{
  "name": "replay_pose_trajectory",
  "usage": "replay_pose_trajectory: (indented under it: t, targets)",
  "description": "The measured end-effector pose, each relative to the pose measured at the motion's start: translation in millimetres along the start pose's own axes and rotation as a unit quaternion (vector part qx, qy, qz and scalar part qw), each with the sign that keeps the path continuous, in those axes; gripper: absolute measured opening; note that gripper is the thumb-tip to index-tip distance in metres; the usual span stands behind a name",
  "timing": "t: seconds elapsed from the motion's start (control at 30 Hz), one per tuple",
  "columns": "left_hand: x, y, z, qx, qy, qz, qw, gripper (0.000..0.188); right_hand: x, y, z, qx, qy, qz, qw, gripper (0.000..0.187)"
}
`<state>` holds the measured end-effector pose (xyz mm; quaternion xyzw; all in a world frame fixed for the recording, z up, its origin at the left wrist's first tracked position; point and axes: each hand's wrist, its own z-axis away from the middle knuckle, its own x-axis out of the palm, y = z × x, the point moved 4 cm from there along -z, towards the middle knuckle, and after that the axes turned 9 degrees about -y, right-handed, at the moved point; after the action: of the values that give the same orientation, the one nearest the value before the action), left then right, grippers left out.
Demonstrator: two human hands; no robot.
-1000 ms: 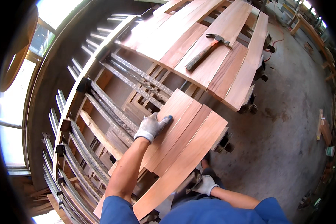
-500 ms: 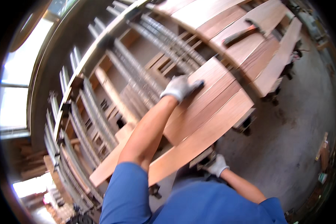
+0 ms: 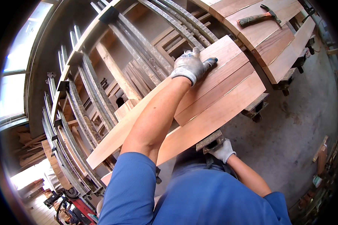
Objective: The person picks up wooden planks from a workbench and places them into a clamping jig, aligning them side by side. They then return to the workbench, pick up additional planks, and use a nail gun to fasten them together on the bench before placing them back into the jig.
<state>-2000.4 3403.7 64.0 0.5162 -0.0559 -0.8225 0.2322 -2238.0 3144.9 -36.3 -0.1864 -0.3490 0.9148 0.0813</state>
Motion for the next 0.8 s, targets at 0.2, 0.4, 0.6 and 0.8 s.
replay_pose_trajectory:
  t: [0.2,0.4,0.6,0.8]
  targets:
    - [-5.4,0.3,-3.3,-0.017,-0.061,0.002,0.998,0.096,23.1,23.3,-11.8,-0.017,-0.093,-0.395,0.914,0.056]
    - [-1.7,-10.8,-18.3,-0.016,-0.073,0.039,0.996,0.098,20.0,27.3,-16.0,-0.024,-0.098,-0.325,0.940,0.053]
    - [-3.2,-14.1,-25.5,-0.060,-0.113,0.068,0.989,0.104,4.3,15.3,-19.4,-0.055,-0.070,0.002,0.996,0.053]
    - [2.1,-19.9,-30.9,-0.074,-0.108,0.075,0.988,0.101,32.0,63.6,-38.6,-0.053,-0.060,-0.054,0.995,0.048]
